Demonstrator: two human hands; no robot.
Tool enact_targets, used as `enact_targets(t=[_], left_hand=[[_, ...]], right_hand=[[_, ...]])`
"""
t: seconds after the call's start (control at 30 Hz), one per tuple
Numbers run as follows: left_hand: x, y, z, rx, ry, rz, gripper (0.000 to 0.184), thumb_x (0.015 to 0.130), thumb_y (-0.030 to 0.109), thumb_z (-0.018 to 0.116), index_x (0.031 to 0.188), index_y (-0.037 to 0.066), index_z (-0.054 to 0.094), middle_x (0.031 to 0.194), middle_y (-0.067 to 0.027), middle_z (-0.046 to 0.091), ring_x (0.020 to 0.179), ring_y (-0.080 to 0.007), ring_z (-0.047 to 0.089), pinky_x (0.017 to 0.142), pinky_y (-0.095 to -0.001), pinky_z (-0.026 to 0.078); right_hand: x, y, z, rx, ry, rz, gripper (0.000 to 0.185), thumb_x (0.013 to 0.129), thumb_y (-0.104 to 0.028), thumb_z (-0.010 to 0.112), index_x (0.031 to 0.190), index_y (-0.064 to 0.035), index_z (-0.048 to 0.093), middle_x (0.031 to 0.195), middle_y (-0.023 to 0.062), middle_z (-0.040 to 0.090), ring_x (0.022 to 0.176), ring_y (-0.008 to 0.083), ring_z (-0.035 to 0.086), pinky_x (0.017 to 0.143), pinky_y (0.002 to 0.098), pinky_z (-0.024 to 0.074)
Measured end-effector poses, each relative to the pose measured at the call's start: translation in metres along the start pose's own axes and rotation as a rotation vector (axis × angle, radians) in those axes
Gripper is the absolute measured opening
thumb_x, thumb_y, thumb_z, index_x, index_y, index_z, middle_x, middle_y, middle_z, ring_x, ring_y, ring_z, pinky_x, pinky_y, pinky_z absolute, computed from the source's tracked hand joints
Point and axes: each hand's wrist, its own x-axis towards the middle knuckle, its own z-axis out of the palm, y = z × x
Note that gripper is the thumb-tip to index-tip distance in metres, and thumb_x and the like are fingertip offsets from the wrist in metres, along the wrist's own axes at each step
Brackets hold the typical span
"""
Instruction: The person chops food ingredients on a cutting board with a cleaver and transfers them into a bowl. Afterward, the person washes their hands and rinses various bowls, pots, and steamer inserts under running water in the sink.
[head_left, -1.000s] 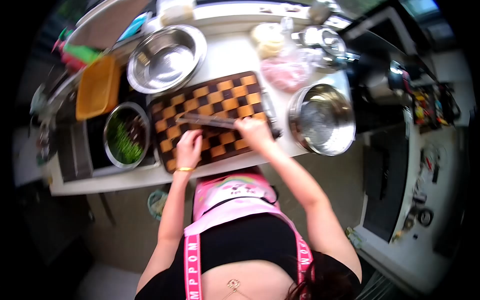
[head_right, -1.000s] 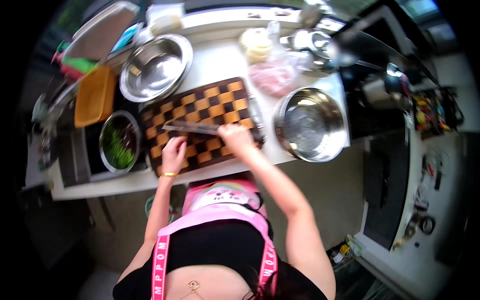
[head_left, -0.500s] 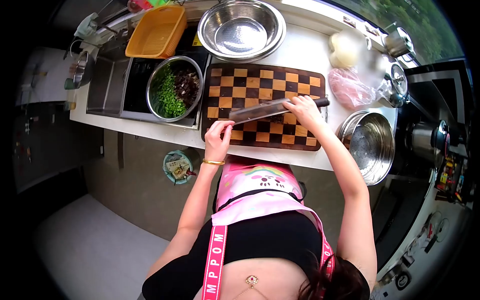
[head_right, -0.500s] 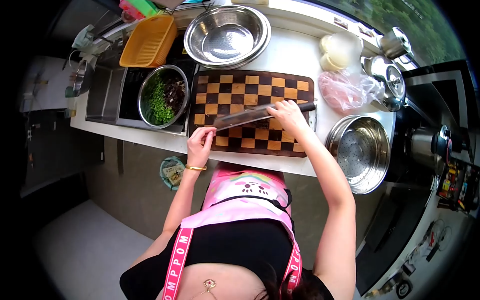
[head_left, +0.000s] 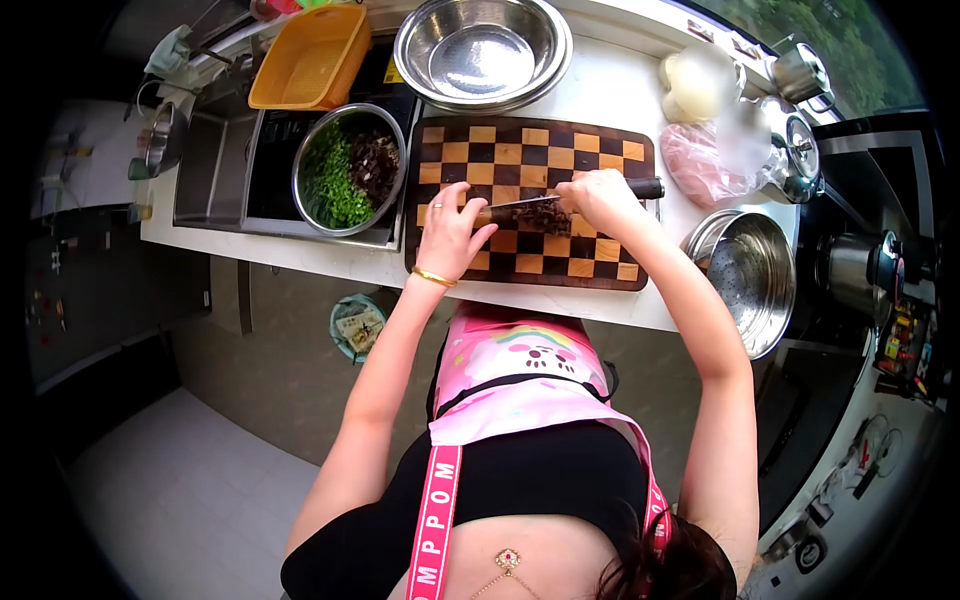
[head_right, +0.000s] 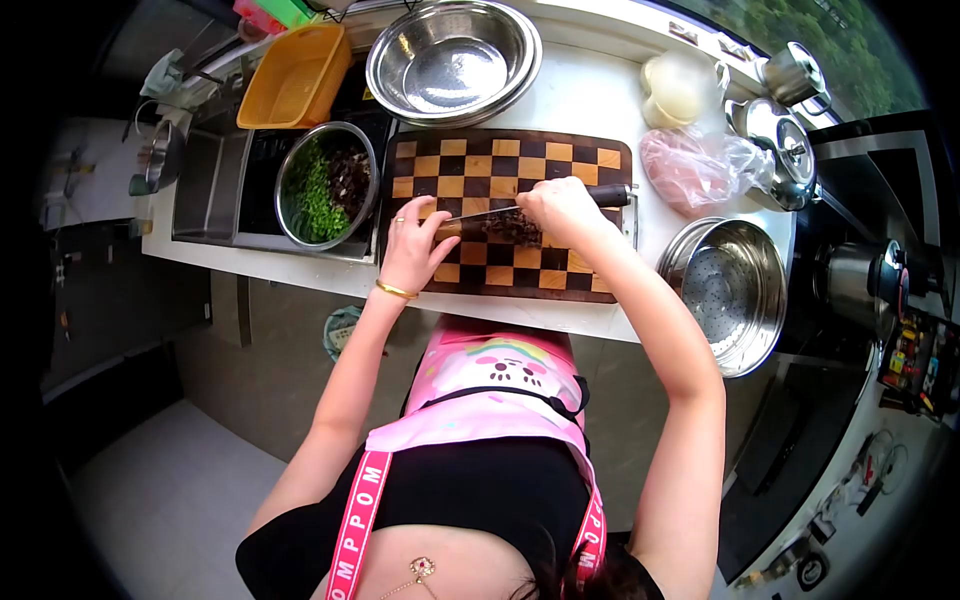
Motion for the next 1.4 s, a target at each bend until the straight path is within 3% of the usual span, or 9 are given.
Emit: enact_targets(t=[0.1,0.17,0.27,0.4,1.27,1.37,1.4], left_hand=[[0.008,0.0,0.013,0.021,0.015,0.067,0.022,0.075,0.01,0.068,0.092,0.005,0.056,0.109,-0.0138,0.051,0.105,-0.0326,0.05,0.089,-0.0403,0.042],[0.015,-0.004,0.017,0.048,0.034,0.128,0.019,0.075,0.007,0.067,0.088,0.004,0.055,0.105,-0.0128,0.052,0.102,-0.0315,0.052,0.088,-0.04,0.043],[0.021,-0.01,0.01,-0.031,-0.03,0.148,0.014,0.076,0.004,0.063,0.085,0.003,0.052,0.089,-0.0106,0.054,0.09,-0.0293,0.055,0.08,-0.0386,0.045],[0.029,-0.014,0.024,-0.054,-0.169,0.129,0.012,0.08,0.006,0.059,0.084,0.003,0.049,0.084,-0.0118,0.054,0.086,-0.0304,0.055,0.071,-0.039,0.047],[0.041,-0.001,-0.002,-0.025,-0.123,0.269,0.008,0.078,0.007,0.058,0.081,0.006,0.05,0.077,-0.0085,0.054,0.08,-0.0267,0.056,0.069,-0.0375,0.047],[0.031,-0.013,0.022,-0.007,-0.205,0.262,0.008,0.078,0.006,0.058,0.081,0.007,0.05,0.077,-0.0079,0.054,0.079,-0.0261,0.056,0.07,-0.0371,0.046],[0.032,-0.012,0.023,-0.001,-0.14,0.289,0.009,0.077,0.006,0.057,0.082,0.007,0.05,0.078,-0.0074,0.054,0.079,-0.0256,0.056,0.071,-0.0364,0.046]], right_hand=[[-0.007,0.009,0.026,-0.032,-0.142,0.125,0.007,0.081,-0.016,0.06,0.081,-0.0103,0.063,0.072,0.0087,0.064,0.073,0.0254,0.065,0.059,0.0371,0.05],[-0.012,0.014,0.038,0.003,0.005,0.069,0.008,0.081,-0.017,0.06,0.082,-0.0098,0.063,0.07,0.008,0.063,0.071,0.0254,0.065,0.058,0.037,0.0499],[0.007,0.011,-0.002,-0.047,0.003,0.02,0.007,0.081,-0.015,0.059,0.081,-0.0096,0.063,0.07,0.0076,0.063,0.071,0.0255,0.064,0.061,0.0374,0.0497],[0.007,0.028,0.024,-0.043,0.027,0.037,0.01,0.082,-0.018,0.06,0.079,-0.01,0.063,0.07,0.0077,0.063,0.073,0.0261,0.064,0.065,0.0369,0.0502],[-0.032,0.004,0.02,0.061,0.092,0.167,0.014,0.083,-0.023,0.06,0.085,-0.0099,0.063,0.072,0.01,0.063,0.072,0.0285,0.064,0.062,0.0397,0.0502],[-0.034,-0.001,0.038,0.06,0.067,0.19,0.015,0.083,-0.024,0.061,0.082,-0.009,0.061,0.071,0.0097,0.062,0.071,0.0284,0.063,0.06,0.0398,0.0497],[-0.033,0.0,0.041,0.056,0.079,0.196,0.015,0.083,-0.024,0.061,0.082,-0.0092,0.061,0.071,0.0096,0.061,0.071,0.0282,0.063,0.06,0.0398,0.0496]])
